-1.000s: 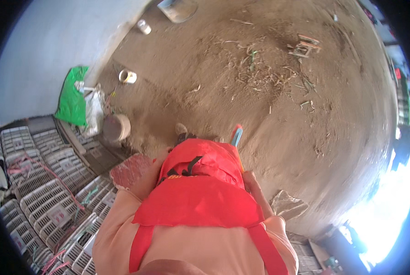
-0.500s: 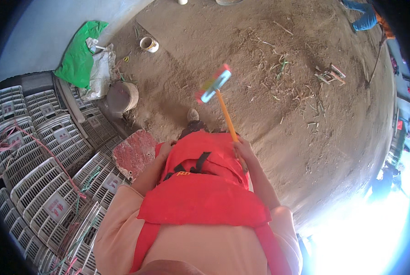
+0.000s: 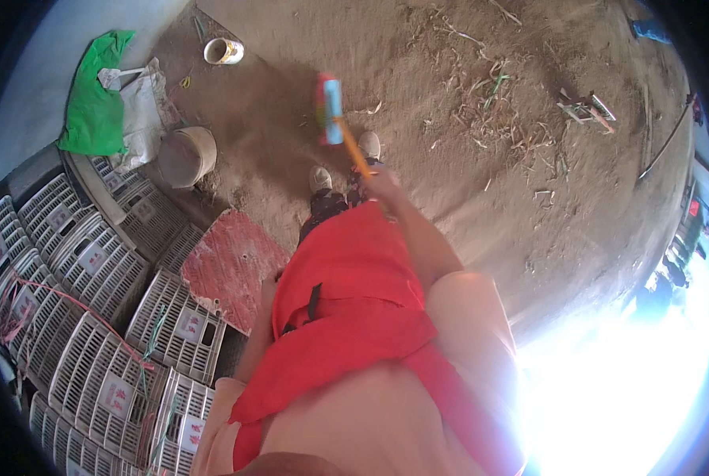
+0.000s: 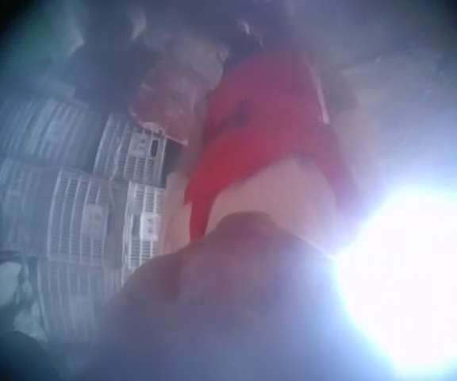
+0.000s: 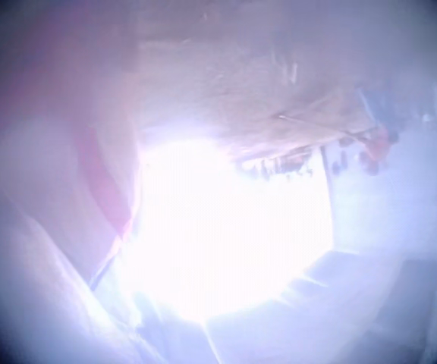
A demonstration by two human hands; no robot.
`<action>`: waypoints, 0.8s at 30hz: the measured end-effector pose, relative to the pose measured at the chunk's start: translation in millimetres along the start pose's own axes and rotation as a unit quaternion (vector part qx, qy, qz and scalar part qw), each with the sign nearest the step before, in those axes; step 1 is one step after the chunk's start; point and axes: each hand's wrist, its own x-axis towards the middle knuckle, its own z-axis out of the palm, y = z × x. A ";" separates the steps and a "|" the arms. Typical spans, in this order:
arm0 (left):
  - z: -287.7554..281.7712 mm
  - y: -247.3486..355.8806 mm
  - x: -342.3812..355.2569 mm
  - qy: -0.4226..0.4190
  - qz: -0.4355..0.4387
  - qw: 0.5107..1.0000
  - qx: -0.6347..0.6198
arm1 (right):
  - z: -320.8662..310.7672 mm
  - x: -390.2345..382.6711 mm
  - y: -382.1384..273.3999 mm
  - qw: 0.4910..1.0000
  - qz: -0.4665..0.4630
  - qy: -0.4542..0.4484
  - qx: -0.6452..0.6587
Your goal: The person sweeps a dirt floor using a small brush and dustpan, then switches to a traditional straw broom. They move debris toward a central area while other people work nearby.
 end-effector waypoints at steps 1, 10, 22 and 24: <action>-0.6 40.9 4.1 -0.015 -0.001 1.000 0.019 | -53.4 40.5 79.8 0.999 -0.003 0.050 -0.004; 31.9 156.5 42.3 0.099 0.228 0.953 0.176 | -253.2 24.8 101.6 0.929 0.086 0.358 -0.026; -39.1 181.2 129.6 0.090 0.203 0.959 0.179 | -123.4 -32.5 -141.4 0.996 0.004 0.091 -0.019; -59.5 189.8 125.2 0.078 0.184 0.966 0.163 | -71.5 -10.9 -184.3 0.997 -0.030 0.058 -0.028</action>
